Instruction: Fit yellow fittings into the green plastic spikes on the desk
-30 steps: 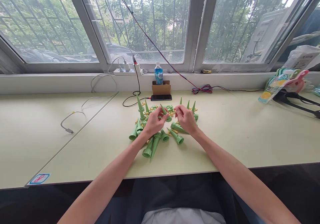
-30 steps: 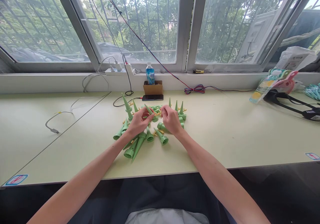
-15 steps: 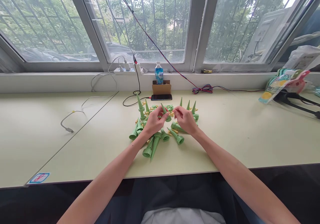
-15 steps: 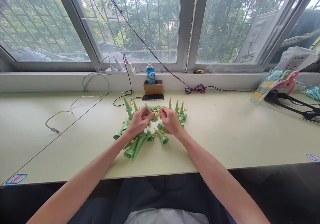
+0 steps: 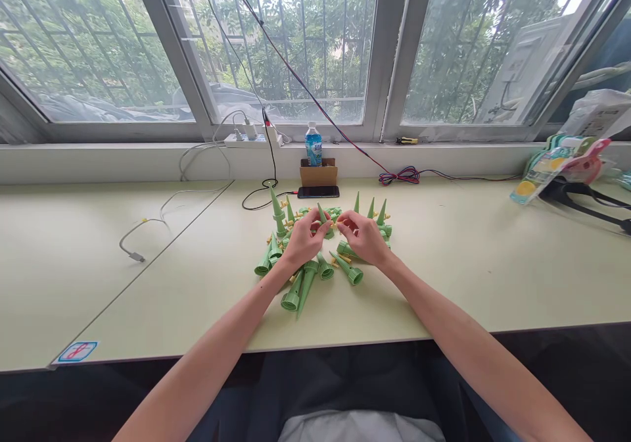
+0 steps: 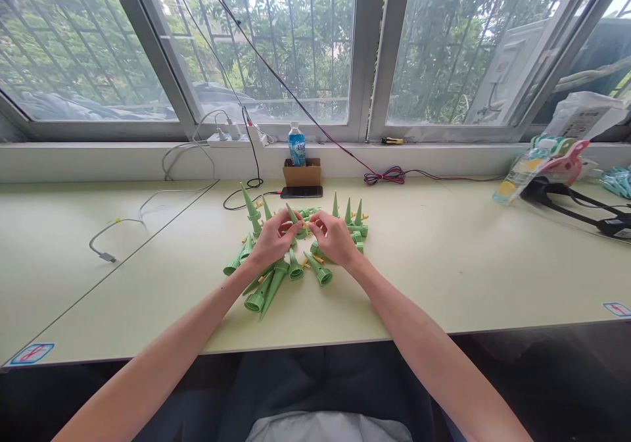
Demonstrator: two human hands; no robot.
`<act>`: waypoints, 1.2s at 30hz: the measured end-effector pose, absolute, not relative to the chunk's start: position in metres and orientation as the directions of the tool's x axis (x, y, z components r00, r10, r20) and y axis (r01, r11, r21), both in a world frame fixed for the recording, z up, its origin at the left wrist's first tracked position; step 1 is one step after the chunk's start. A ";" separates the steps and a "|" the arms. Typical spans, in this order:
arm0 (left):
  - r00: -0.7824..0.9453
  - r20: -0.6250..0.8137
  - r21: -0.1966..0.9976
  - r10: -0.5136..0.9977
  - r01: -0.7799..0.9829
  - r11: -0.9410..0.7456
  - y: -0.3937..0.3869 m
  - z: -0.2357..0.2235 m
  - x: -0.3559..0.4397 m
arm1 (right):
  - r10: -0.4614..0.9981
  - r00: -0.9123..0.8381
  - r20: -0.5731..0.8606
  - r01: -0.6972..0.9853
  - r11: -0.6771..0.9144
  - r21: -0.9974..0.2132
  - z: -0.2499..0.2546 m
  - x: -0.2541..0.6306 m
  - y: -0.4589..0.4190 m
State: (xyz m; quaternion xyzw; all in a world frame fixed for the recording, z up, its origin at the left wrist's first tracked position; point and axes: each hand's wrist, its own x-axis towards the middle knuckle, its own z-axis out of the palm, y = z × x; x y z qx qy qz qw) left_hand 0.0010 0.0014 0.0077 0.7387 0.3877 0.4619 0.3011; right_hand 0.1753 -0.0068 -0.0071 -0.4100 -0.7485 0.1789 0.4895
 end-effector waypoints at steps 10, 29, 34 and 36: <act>0.284 0.449 0.800 0.847 0.294 -0.523 0.003 0.007 0.000 | 0.827 -0.194 0.528 0.383 0.559 -0.735 -0.006 0.176 -0.006; 0.324 0.477 0.761 0.817 0.312 -0.568 0.001 0.007 0.001 | 0.835 -0.198 0.513 0.449 0.542 -0.710 -0.008 0.176 -0.006; 0.331 0.472 0.764 0.817 0.308 -0.567 0.000 0.007 0.001 | 0.832 -0.188 0.523 0.481 0.542 -0.689 -0.009 0.176 -0.004; 0.332 0.474 0.765 0.815 0.304 -0.568 0.000 0.007 0.001 | 0.834 -0.186 0.520 0.487 0.537 -0.688 -0.009 0.176 -0.004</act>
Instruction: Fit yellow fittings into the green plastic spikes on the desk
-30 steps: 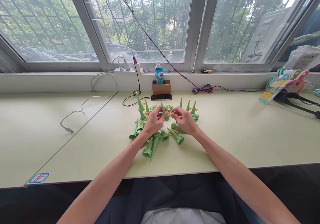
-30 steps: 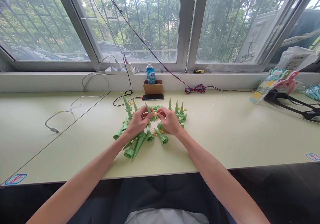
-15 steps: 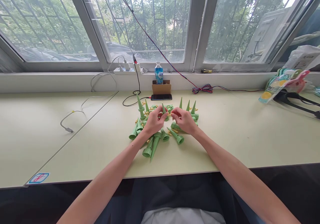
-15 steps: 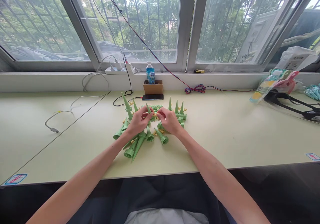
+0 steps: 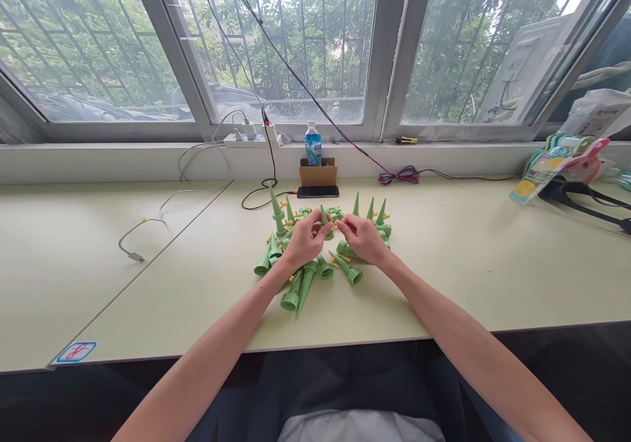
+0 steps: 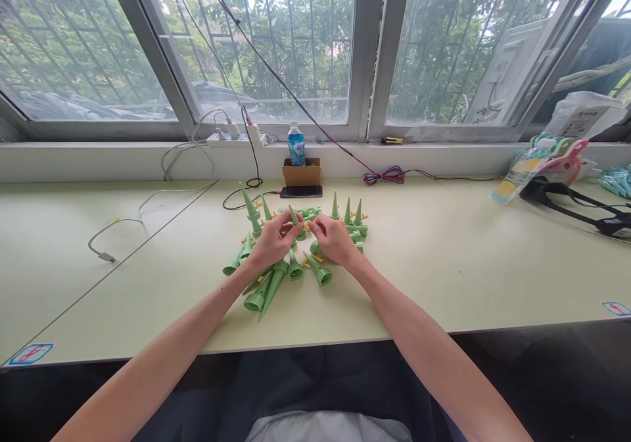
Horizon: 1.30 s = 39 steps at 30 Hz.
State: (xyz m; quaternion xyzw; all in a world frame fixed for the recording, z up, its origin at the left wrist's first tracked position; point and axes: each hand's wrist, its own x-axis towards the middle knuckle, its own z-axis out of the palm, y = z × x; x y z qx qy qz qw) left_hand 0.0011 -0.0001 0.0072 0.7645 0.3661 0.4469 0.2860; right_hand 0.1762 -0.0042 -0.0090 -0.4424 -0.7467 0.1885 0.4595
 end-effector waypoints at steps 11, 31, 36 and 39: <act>0.337 0.467 0.774 0.818 0.291 -0.562 -0.001 0.007 0.002 | 0.833 -0.182 0.523 0.493 0.537 -0.684 -0.011 0.176 -0.003; 0.322 0.480 0.766 0.816 0.300 -0.569 -0.001 0.007 0.002 | 0.831 -0.189 0.523 0.479 0.543 -0.689 -0.006 0.175 -0.007; 0.316 0.477 0.768 0.820 0.305 -0.564 -0.001 0.008 0.002 | 0.814 -0.211 0.541 0.442 0.573 -0.690 -0.005 0.175 -0.009; 0.326 0.473 0.767 0.819 0.306 -0.565 -0.002 0.008 0.002 | 0.822 -0.206 0.531 0.438 0.563 -0.701 -0.004 0.176 -0.009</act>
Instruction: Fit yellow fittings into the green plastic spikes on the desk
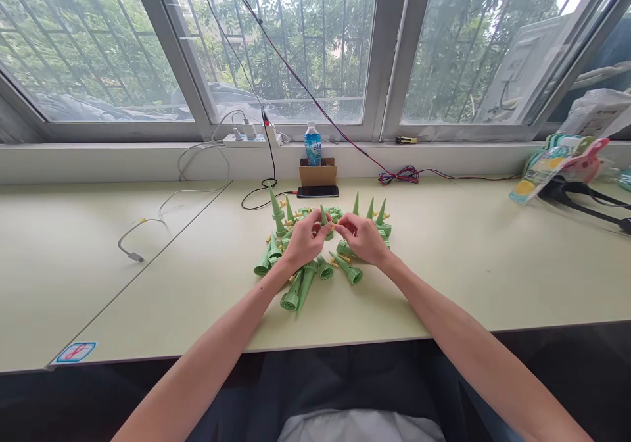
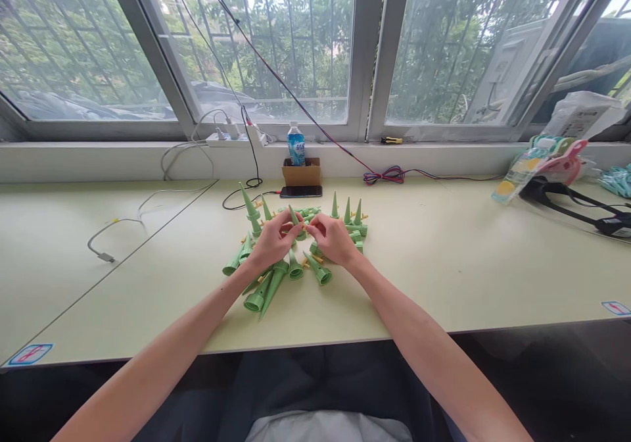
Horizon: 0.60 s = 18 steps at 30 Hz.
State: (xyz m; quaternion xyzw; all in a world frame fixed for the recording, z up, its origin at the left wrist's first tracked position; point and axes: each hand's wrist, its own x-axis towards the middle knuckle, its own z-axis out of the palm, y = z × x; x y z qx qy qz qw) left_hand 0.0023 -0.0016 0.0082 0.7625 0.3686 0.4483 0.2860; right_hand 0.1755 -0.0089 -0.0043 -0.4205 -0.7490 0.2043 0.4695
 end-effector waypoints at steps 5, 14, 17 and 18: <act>0.331 0.481 0.759 0.812 0.307 -0.574 -0.002 0.007 0.002 | 0.837 -0.191 0.513 0.460 0.538 -0.707 -0.005 0.176 -0.008; 0.332 0.485 0.756 0.809 0.307 -0.579 -0.001 0.007 0.002 | 0.839 -0.203 0.505 0.488 0.534 -0.690 -0.010 0.176 -0.004; 0.321 0.487 0.755 0.812 0.312 -0.576 -0.001 0.007 0.002 | 0.824 -0.229 0.518 0.487 0.558 -0.672 -0.009 0.176 -0.006; 0.320 0.487 0.756 0.813 0.312 -0.575 -0.001 0.007 0.002 | 0.820 -0.237 0.521 0.484 0.565 -0.668 -0.009 0.176 -0.006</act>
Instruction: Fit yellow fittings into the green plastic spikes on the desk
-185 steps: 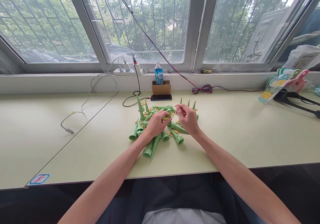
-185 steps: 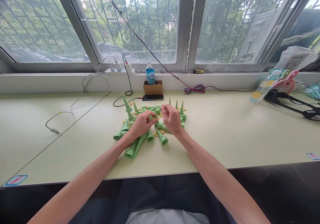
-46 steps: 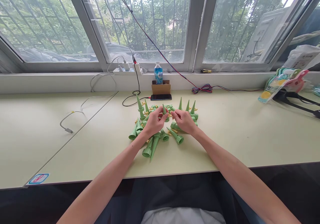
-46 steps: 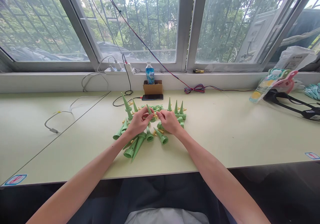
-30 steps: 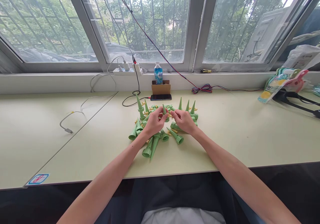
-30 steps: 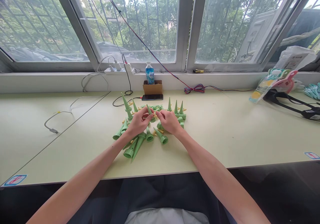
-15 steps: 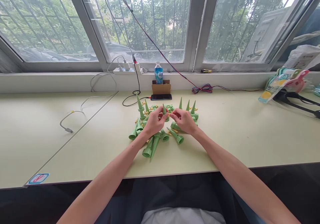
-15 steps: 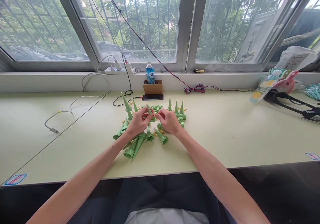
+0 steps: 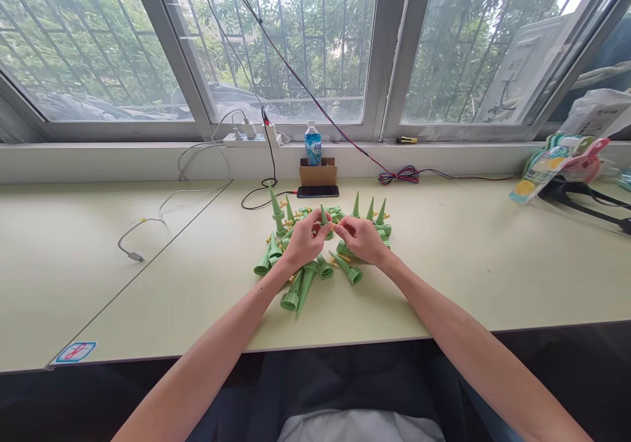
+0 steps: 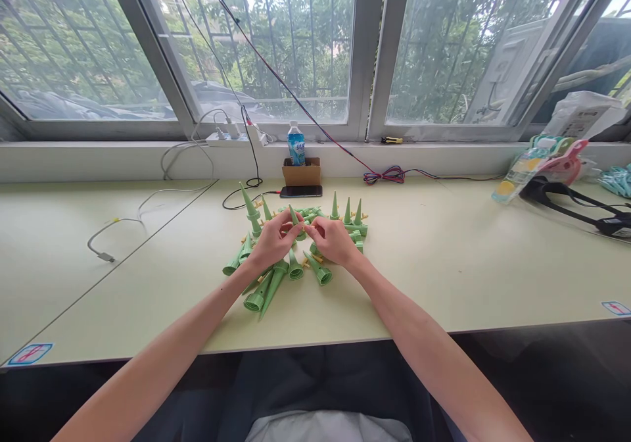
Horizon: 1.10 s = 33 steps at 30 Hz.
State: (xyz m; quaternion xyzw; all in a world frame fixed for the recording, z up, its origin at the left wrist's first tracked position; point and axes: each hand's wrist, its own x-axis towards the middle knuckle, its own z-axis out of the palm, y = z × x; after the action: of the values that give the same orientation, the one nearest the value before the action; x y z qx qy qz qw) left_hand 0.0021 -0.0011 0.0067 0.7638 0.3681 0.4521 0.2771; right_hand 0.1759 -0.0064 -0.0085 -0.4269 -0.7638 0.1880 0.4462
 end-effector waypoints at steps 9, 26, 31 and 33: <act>0.335 0.480 0.759 0.810 0.303 -0.576 -0.002 0.008 0.002 | 0.836 -0.246 0.490 0.499 0.543 -0.675 -0.011 0.177 -0.004; 0.321 0.479 0.755 0.817 0.325 -0.570 -0.001 0.007 0.003 | 0.819 -0.278 0.502 0.485 0.571 -0.663 -0.008 0.176 -0.007; 0.337 0.475 0.760 0.813 0.310 -0.572 0.000 0.006 0.002 | 0.836 -0.279 0.472 0.495 0.547 -0.675 -0.009 0.176 -0.006; 0.340 0.474 0.758 0.812 0.311 -0.573 -0.001 0.006 0.002 | 0.845 -0.278 0.458 0.493 0.534 -0.687 -0.010 0.176 -0.005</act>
State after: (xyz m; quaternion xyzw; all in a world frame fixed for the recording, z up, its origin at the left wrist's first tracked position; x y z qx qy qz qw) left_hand 0.0018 -0.0006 0.0061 0.7683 0.3653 0.4431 0.2827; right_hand 0.1763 -0.0055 -0.0100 -0.4339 -0.7708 0.2113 0.4159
